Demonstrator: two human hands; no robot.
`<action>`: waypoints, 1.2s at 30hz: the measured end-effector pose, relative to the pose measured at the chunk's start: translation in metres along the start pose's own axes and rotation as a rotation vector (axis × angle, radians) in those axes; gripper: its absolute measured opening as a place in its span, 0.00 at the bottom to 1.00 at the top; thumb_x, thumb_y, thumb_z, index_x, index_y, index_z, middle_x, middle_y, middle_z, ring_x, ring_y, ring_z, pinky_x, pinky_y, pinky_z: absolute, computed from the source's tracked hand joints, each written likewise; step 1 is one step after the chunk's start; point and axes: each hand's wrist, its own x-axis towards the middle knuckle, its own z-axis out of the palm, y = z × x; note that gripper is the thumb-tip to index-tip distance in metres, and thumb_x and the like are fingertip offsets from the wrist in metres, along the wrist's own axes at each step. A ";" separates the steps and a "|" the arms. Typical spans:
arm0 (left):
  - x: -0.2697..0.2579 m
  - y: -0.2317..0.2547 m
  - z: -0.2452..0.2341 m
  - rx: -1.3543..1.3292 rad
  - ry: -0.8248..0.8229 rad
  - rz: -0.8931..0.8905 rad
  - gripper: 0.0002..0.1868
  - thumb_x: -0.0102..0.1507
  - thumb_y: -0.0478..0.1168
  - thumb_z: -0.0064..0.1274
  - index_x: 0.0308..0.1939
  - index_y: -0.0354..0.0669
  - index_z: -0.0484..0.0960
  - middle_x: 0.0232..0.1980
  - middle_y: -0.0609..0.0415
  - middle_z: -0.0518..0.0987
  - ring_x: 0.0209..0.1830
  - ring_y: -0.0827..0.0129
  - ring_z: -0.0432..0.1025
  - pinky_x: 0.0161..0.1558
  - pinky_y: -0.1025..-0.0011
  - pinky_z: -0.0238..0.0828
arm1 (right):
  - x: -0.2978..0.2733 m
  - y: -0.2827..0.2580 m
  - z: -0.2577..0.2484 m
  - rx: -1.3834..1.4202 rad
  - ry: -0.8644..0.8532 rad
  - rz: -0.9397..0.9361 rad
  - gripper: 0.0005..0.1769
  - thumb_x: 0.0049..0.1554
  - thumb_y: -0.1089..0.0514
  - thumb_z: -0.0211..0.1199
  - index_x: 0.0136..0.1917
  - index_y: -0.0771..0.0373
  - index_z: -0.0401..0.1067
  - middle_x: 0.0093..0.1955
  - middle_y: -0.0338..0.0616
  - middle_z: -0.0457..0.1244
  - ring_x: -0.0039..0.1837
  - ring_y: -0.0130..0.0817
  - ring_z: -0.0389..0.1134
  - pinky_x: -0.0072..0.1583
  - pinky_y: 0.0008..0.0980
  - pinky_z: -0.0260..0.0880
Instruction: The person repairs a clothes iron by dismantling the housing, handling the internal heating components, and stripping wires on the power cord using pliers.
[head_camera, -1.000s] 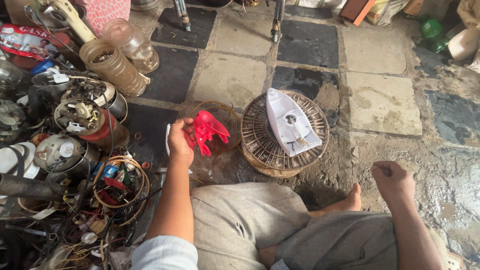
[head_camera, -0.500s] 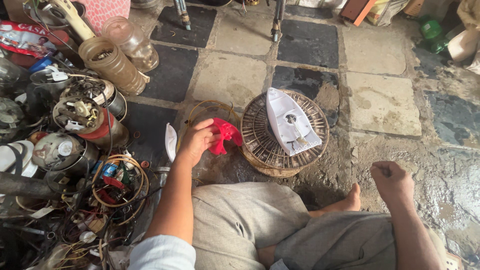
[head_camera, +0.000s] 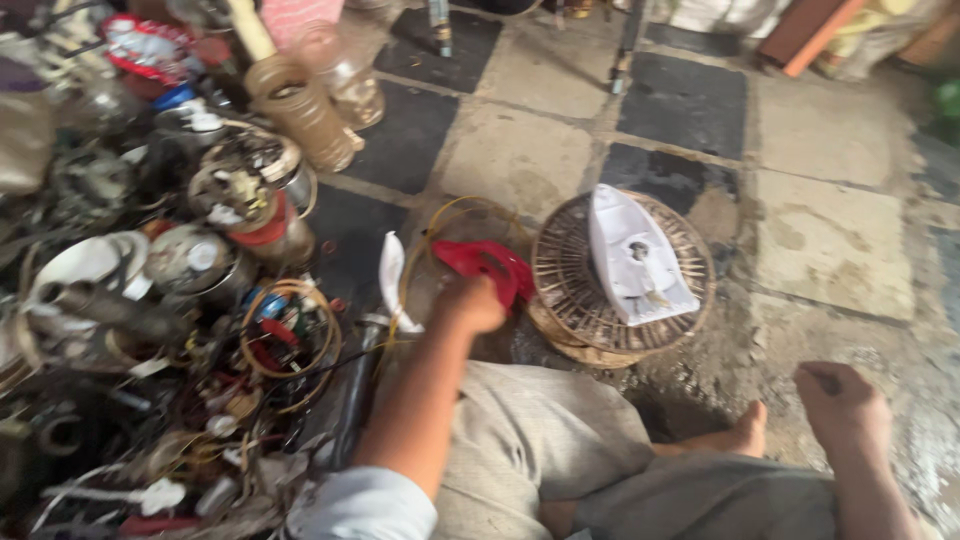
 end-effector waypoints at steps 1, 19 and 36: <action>-0.015 0.014 0.009 -0.003 -0.025 0.020 0.13 0.56 0.41 0.52 0.40 0.44 0.89 0.47 0.40 0.84 0.51 0.47 0.79 0.53 0.54 0.75 | 0.002 0.004 0.002 0.004 -0.012 -0.015 0.17 0.59 0.46 0.68 0.57 0.54 0.81 0.50 0.47 0.73 0.56 0.43 0.74 0.59 0.42 0.71; -0.078 0.089 0.044 -0.109 -0.064 0.347 0.15 0.59 0.35 0.48 0.46 0.38 0.84 0.49 0.38 0.83 0.50 0.45 0.79 0.51 0.50 0.75 | 0.003 0.004 0.005 -0.046 -0.022 0.010 0.18 0.59 0.45 0.68 0.58 0.54 0.82 0.50 0.49 0.73 0.56 0.44 0.74 0.60 0.43 0.72; -0.080 0.090 0.037 -0.006 -0.209 0.328 0.13 0.61 0.42 0.53 0.47 0.43 0.84 0.51 0.43 0.83 0.54 0.49 0.77 0.55 0.52 0.73 | -0.008 -0.022 0.000 0.031 -0.021 0.031 0.17 0.56 0.49 0.68 0.57 0.55 0.81 0.49 0.49 0.73 0.54 0.42 0.75 0.57 0.41 0.73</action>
